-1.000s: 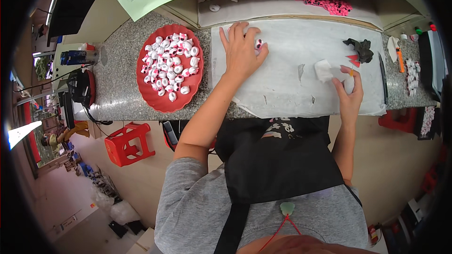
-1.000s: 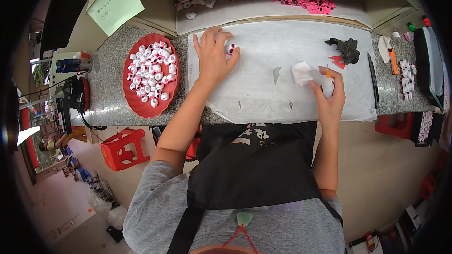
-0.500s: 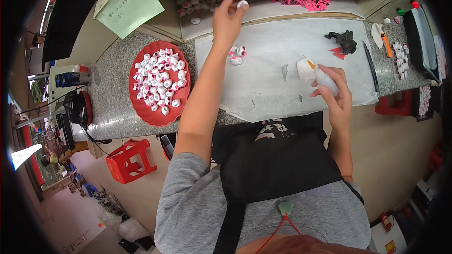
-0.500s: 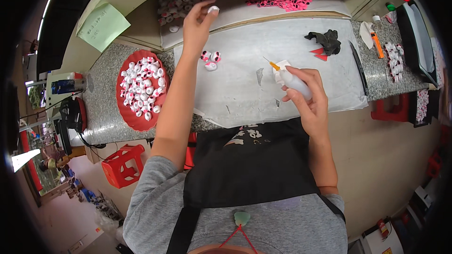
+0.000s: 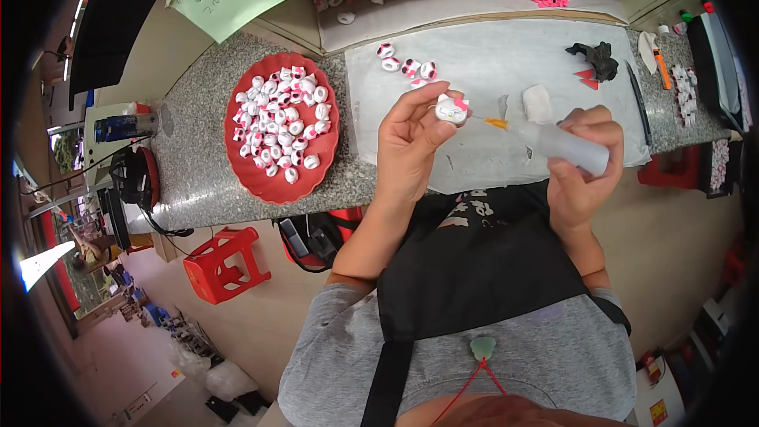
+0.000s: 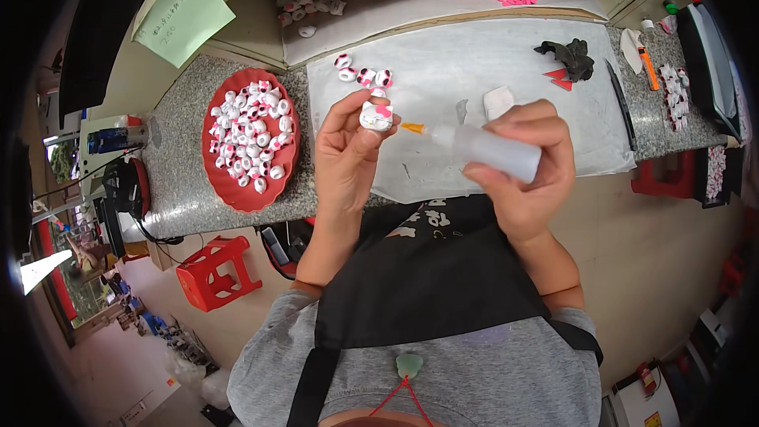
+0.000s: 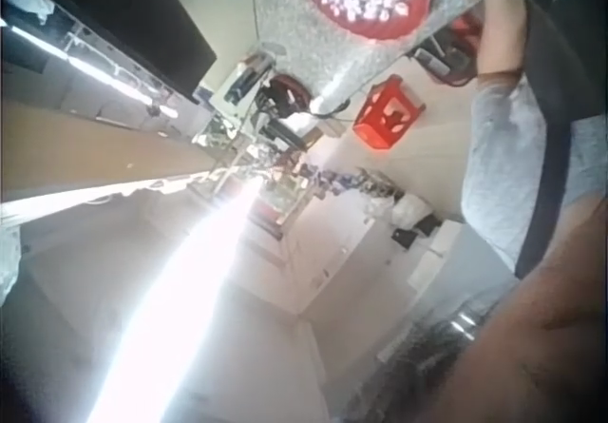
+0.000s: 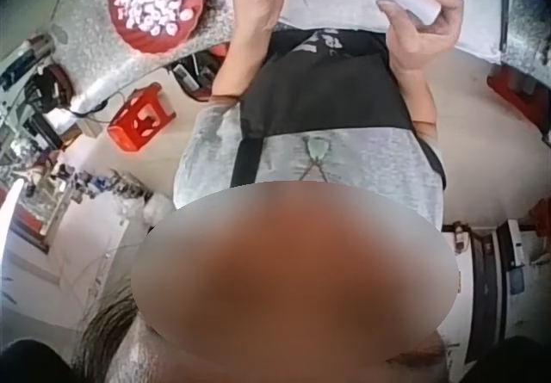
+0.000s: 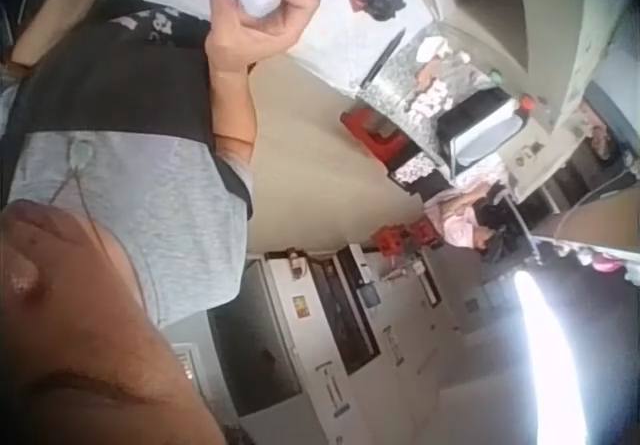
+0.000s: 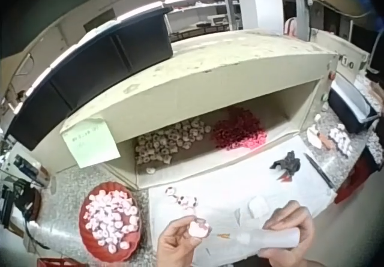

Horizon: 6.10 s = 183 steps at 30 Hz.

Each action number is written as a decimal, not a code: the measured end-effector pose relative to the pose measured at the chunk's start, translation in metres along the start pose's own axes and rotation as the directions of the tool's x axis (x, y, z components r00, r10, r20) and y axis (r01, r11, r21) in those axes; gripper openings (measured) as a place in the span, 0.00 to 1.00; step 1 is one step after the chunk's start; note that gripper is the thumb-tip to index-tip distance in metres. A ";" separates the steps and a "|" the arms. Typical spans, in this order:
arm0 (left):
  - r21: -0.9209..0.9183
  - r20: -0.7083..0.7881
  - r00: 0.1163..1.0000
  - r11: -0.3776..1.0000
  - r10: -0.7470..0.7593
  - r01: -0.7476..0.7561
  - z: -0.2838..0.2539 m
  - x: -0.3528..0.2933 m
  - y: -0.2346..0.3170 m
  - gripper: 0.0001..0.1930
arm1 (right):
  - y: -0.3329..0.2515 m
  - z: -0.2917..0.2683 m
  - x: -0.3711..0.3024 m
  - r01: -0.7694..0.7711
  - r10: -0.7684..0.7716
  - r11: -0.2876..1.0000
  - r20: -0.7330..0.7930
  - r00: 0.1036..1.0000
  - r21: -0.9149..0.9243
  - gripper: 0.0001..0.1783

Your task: Applying glue or paint to small plastic toy components and arranging them on a workbench.

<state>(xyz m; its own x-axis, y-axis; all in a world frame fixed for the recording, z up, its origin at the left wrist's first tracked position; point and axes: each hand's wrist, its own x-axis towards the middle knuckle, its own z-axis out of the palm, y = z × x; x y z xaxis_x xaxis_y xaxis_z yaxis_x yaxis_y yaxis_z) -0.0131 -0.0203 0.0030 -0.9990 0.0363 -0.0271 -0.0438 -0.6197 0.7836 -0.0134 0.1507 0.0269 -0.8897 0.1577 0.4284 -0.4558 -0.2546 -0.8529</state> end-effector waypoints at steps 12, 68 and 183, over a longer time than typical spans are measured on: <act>0.076 0.032 0.998 0.996 0.054 -0.056 0.000 -0.006 -0.001 0.19 | -0.010 0.006 -0.009 0.273 -0.197 0.936 0.314 0.929 -0.220 0.25; 0.369 0.116 0.982 0.912 0.148 -0.181 0.000 -0.006 -0.003 0.17 | -0.011 0.005 -0.007 0.267 -0.177 0.937 0.355 0.918 -0.224 0.25; 0.221 0.259 0.966 0.975 -0.028 -0.031 -0.003 -0.010 -0.018 0.12 | 0.023 -0.002 -0.011 -0.690 0.627 0.723 0.393 0.673 0.029 0.12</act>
<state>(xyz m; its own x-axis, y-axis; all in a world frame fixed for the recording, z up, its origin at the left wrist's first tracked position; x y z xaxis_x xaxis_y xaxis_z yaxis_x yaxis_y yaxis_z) -0.0025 -0.0124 -0.0126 -0.9604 0.2549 0.1127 -0.0089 -0.4322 0.9017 -0.0143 0.1451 0.0016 -0.8945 -0.4280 -0.1292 0.2838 -0.3205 -0.9037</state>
